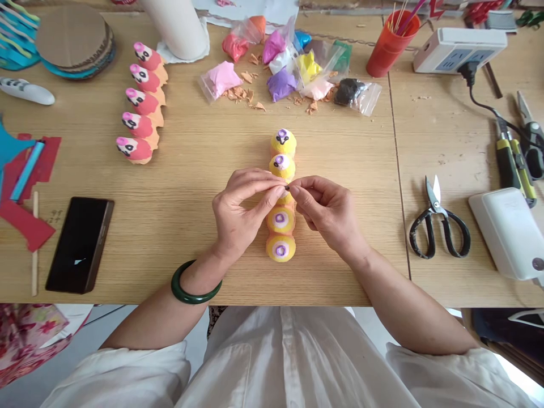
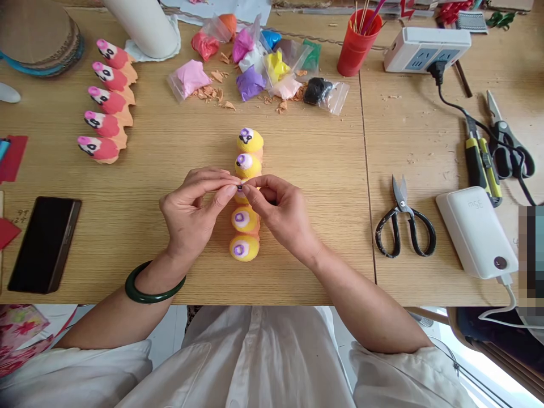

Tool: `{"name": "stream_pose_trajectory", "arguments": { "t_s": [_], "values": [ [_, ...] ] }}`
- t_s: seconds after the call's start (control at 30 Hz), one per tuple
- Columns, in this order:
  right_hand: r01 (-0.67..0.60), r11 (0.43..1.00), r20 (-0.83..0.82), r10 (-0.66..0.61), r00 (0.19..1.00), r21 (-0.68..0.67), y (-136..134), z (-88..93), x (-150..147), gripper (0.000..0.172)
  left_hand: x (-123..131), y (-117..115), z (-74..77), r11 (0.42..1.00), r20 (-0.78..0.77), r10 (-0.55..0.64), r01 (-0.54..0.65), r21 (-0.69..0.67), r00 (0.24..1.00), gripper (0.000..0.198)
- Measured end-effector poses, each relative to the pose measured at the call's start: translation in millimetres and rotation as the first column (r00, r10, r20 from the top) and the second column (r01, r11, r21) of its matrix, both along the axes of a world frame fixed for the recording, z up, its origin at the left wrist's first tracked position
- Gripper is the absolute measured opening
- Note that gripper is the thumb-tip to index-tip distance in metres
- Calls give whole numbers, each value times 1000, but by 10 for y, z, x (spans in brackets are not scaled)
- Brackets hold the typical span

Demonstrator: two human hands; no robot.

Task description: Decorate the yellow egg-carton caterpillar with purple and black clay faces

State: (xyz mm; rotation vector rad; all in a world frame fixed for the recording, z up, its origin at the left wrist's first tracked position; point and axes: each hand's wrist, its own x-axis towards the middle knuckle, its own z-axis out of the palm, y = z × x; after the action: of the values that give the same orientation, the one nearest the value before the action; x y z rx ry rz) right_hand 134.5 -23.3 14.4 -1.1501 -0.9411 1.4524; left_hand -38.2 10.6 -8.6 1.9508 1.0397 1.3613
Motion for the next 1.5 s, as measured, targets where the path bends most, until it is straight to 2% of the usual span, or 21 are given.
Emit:
{"name": "stream_pose_trajectory", "arguments": {
  "t_s": [0.27,0.4,0.5,0.63,0.73,0.83,0.97,1.2,1.5],
  "values": [
    [27,1000,28,-27,999,5,18,0,4,52,18,-16,13,999,18,-16,16,-44,1000,10],
    [62,998,85,-61,995,-13,137,-69,101,50,-33,59,-30,992,27,87,-85,-88,996,20],
    [93,994,206,-102,973,51,272,-115,197,41,-98,185,-130,991,51,121,-118,-65,991,21],
    [68,979,400,-142,906,193,417,-129,254,16,-147,356,-259,999,-11,-9,8,-46,1000,35],
    [-2,961,508,-145,849,278,470,-126,239,13,-146,425,-285,993,-22,-97,95,-73,995,46],
    [-45,954,553,-132,823,296,492,-126,214,14,-131,440,-267,975,14,-153,153,-163,988,46],
    [-78,954,610,-121,783,290,521,-119,203,13,-109,427,-245,944,80,-168,183,-275,983,45],
    [-129,954,662,-86,744,269,578,-100,208,14,-78,424,-240,904,181,-155,213,-369,971,43],
    [-142,962,662,-51,748,235,579,-32,193,17,-81,405,-259,902,207,-185,250,-351,961,43]
  ]
}}
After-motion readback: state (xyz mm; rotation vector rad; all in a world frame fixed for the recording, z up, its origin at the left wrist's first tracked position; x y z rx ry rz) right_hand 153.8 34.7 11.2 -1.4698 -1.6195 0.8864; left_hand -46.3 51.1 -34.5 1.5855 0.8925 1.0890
